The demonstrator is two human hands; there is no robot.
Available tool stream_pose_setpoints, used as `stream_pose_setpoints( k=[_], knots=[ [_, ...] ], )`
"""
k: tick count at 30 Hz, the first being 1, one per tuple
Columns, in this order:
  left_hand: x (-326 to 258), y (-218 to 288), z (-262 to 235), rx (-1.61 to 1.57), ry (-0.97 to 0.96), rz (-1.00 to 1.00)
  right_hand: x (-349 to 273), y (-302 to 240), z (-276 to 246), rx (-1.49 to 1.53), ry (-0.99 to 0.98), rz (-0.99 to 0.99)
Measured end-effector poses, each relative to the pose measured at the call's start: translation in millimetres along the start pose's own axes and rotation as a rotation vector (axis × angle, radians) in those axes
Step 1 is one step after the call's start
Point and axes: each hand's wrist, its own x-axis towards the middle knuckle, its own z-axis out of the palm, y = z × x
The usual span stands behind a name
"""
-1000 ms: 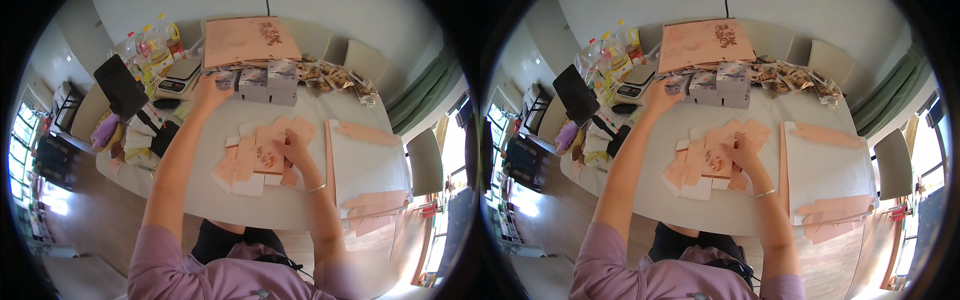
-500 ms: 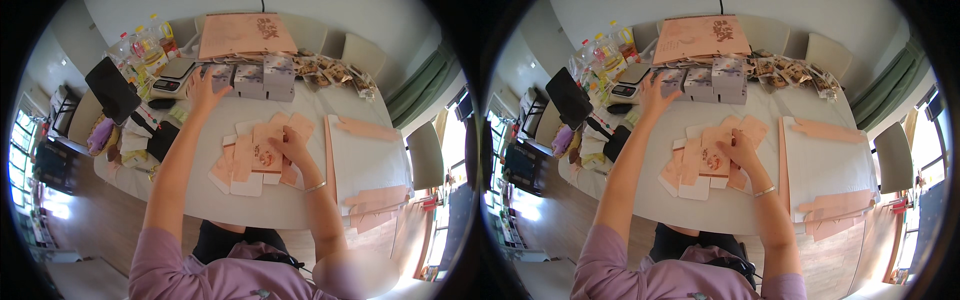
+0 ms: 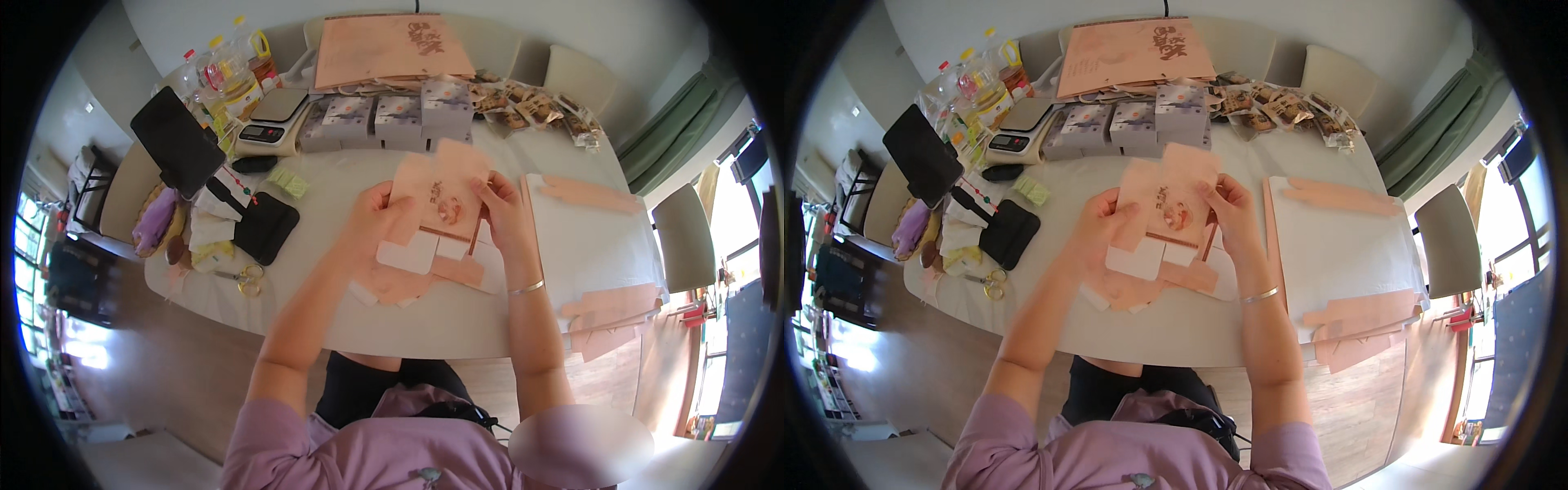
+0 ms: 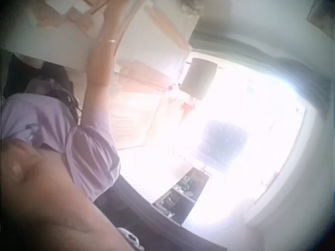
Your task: The person assembles small pink paper boxes by folding flat sheets along pre-scored lines and securing them with adhesive. They handle multiple sheets, fold the sides, and attach ribbons to the finished boxes.
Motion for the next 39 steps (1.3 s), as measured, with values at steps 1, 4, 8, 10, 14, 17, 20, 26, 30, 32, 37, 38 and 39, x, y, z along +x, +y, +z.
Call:
stream_pose_setpoints(
  k=[1, 4, 8, 10, 14, 17, 20, 26, 30, 32, 37, 38, 39],
  knots=[
    [-1, -5, 2, -0.047, 0.036, 0.029, -1, -3, 1, 0.005, -0.047, 0.016],
    [0, -18, 2, -0.255, 0.154, 0.155, -5, -15, 10, -0.039, -0.183, 0.042],
    [1, -21, -3, -0.397, 0.196, 0.190, -21, -9, 33, -0.161, -0.230, 0.054],
    [-5, -15, 5, -0.506, 0.199, 0.131, -26, 0, 45, -0.142, -0.188, 0.048],
    [-16, 0, 15, -0.615, 0.099, 0.067, -31, 13, 53, -0.083, -0.151, 0.005],
    [-18, 4, 14, -0.611, -0.040, 0.078, -33, 16, 53, -0.055, -0.140, 0.010],
    [-17, 4, 14, -0.567, -0.085, 0.056, -30, 23, 52, -0.029, -0.103, -0.020],
    [-16, -5, 15, -0.355, -0.205, 0.124, -25, 31, 50, -0.182, -0.049, -0.120],
    [-22, 2, 23, -0.533, -0.303, 0.141, -23, 30, 49, -0.413, -0.031, -0.284],
    [-24, 3, 21, -0.531, -0.306, 0.097, -26, 23, 49, -0.525, -0.046, -0.296],
    [-22, -12, 4, -0.372, -0.327, -0.055, -32, 22, 43, -0.841, -0.063, -0.415],
    [-21, -16, 4, -0.410, -0.330, -0.011, -30, 26, 42, -0.828, -0.066, -0.452],
    [-20, -17, 5, -0.445, -0.330, 0.032, -30, 27, 42, -0.813, -0.070, -0.489]
  ],
)
